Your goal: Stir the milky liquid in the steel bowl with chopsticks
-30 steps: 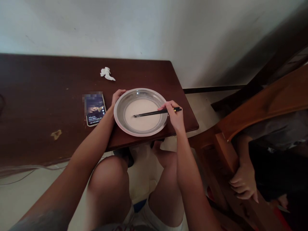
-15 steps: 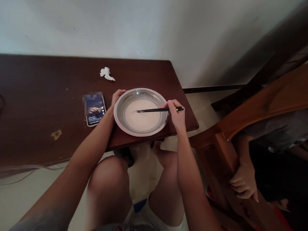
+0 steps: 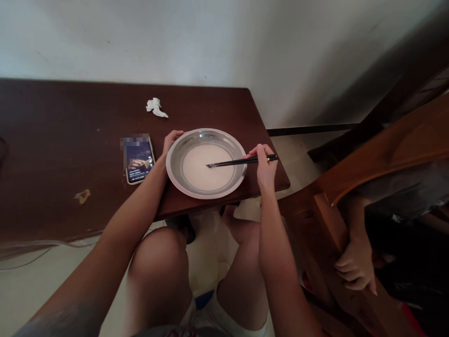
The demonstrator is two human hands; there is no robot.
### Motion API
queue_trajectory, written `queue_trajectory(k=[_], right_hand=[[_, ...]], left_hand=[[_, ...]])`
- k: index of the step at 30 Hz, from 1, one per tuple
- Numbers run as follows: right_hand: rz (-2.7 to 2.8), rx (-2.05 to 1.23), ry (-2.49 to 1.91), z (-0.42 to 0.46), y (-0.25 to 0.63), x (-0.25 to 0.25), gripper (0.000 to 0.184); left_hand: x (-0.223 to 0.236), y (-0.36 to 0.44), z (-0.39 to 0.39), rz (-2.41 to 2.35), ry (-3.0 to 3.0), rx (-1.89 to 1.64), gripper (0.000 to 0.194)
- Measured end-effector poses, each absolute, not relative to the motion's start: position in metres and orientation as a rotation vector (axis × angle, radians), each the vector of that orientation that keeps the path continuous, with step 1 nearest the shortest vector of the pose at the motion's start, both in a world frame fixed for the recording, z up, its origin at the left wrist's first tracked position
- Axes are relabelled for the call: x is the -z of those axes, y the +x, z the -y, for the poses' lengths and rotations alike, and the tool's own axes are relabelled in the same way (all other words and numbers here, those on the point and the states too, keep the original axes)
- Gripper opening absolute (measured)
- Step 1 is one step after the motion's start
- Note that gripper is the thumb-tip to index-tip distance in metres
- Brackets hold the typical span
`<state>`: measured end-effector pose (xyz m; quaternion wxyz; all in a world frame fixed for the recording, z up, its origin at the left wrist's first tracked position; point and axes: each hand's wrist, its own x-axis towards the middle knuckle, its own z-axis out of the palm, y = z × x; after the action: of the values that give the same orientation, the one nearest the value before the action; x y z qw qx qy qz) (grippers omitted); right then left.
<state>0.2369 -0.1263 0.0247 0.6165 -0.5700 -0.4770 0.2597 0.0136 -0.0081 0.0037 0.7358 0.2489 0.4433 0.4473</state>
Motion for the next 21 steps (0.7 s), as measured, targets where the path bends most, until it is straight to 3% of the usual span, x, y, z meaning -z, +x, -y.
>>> queue_trajectory(k=[6,12,18,21], right_hand=[[1.233,-0.821,-1.242,0.1283,0.2298,-0.0258,0.028],[1.098,-0.615,-1.308,0.1281,0.2341,-0.0276,0.032],[1.225,-0.784,-1.259,0.1288,0.2304,-0.0276,0.030],[1.247,-0.681,-1.267,0.1280,0.2307,-0.0283,0.028]], left_hand=[[-0.0027,0.0128,0.0064,-1.024,0.560,-0.980,0.034],[0.0004,0.0121,0.0049,-1.010,0.569,-0.985,0.029],[0.0030,0.0106,0.0032,-0.987,0.560,-0.979,0.028],[0.0009,0.0117,0.0043,-0.984,0.553,-0.994,0.029]])
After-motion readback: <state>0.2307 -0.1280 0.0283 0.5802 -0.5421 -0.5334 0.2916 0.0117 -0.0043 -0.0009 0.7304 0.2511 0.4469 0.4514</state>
